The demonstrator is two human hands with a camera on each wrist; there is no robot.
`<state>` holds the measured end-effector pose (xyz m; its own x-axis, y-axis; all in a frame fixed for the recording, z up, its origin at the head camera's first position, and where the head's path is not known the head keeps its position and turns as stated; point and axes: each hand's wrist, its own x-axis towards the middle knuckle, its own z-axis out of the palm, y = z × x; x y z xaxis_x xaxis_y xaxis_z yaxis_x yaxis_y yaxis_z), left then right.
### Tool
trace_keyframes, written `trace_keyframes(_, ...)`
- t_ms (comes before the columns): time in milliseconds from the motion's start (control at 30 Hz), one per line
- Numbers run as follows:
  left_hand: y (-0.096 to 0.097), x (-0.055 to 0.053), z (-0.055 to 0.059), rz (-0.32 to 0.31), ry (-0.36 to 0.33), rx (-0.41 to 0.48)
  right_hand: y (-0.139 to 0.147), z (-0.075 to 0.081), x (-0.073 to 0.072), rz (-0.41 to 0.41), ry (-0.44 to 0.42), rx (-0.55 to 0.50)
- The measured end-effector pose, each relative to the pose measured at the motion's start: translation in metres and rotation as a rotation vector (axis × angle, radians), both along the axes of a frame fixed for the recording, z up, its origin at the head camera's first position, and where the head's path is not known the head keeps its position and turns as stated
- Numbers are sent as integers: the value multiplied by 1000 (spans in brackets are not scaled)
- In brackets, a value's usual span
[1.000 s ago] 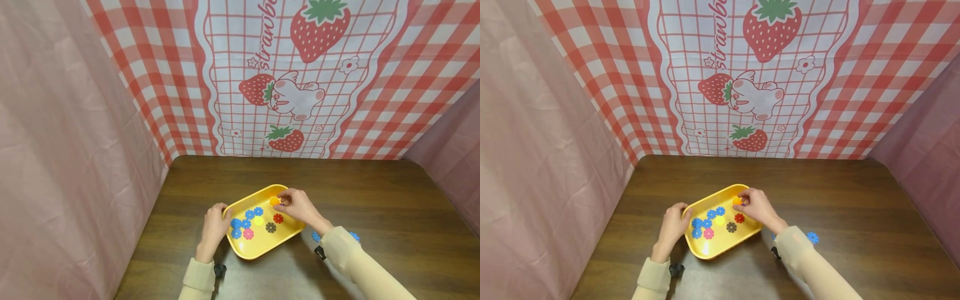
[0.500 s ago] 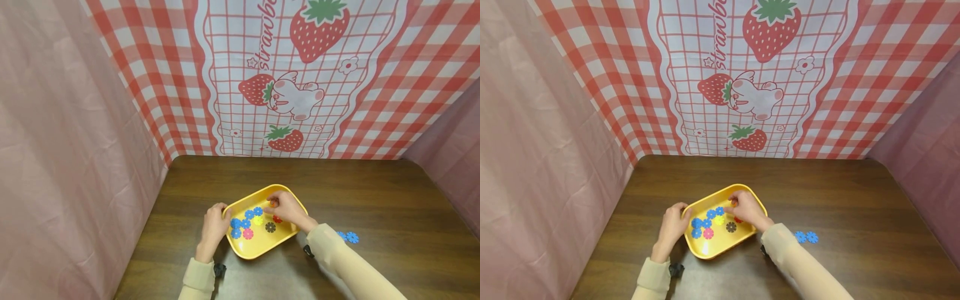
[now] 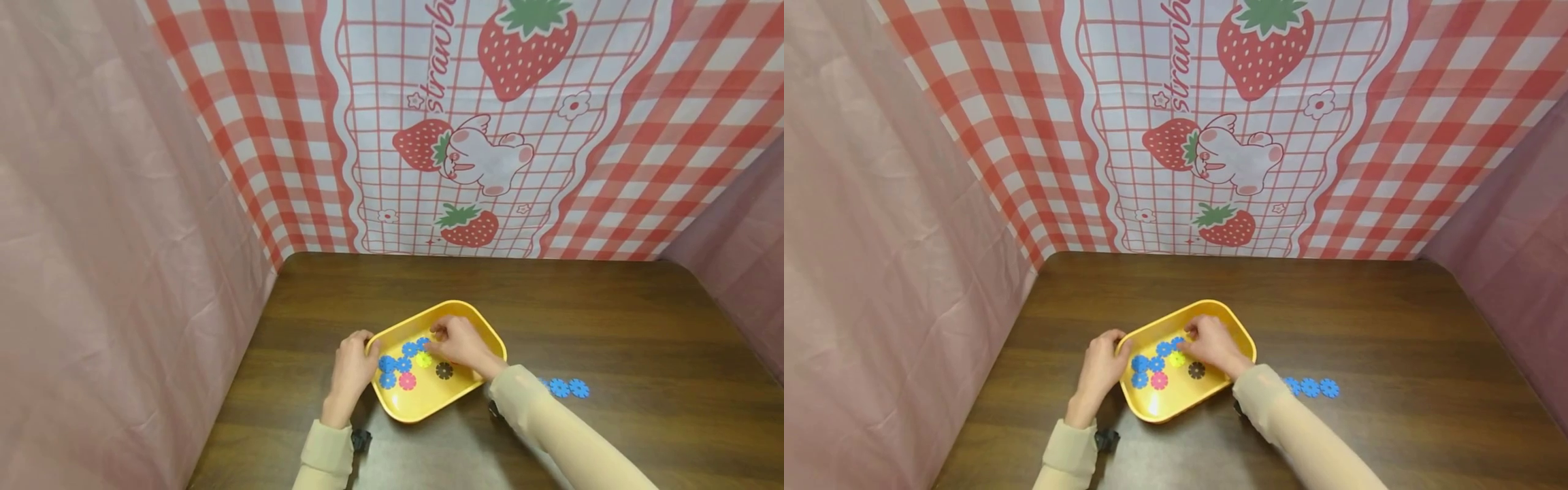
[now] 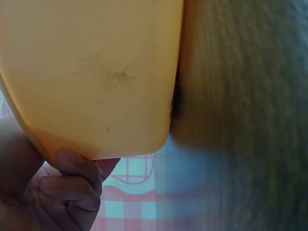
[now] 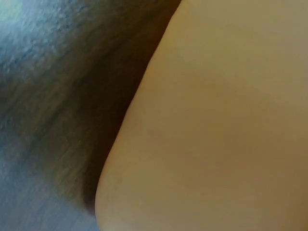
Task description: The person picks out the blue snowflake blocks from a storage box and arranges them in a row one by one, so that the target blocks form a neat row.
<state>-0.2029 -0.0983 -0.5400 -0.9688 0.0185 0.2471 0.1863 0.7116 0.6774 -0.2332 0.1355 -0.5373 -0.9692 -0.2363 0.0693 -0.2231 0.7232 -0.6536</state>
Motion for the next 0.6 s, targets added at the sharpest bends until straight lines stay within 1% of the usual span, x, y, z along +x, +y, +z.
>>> trace_keyframes(233, 0, 0, 1, 1, 8, 3, -5, -4, -1, 9, -19, 22)
trace_keyframes(433, 0, 0, 2, -3, 7, 6, -11, -5, -2, -10, -41, 40)
trace_keyframes(600, 0, 0, 2, -2, 3, 5, -13, -7, -4, -20, -27, 75)
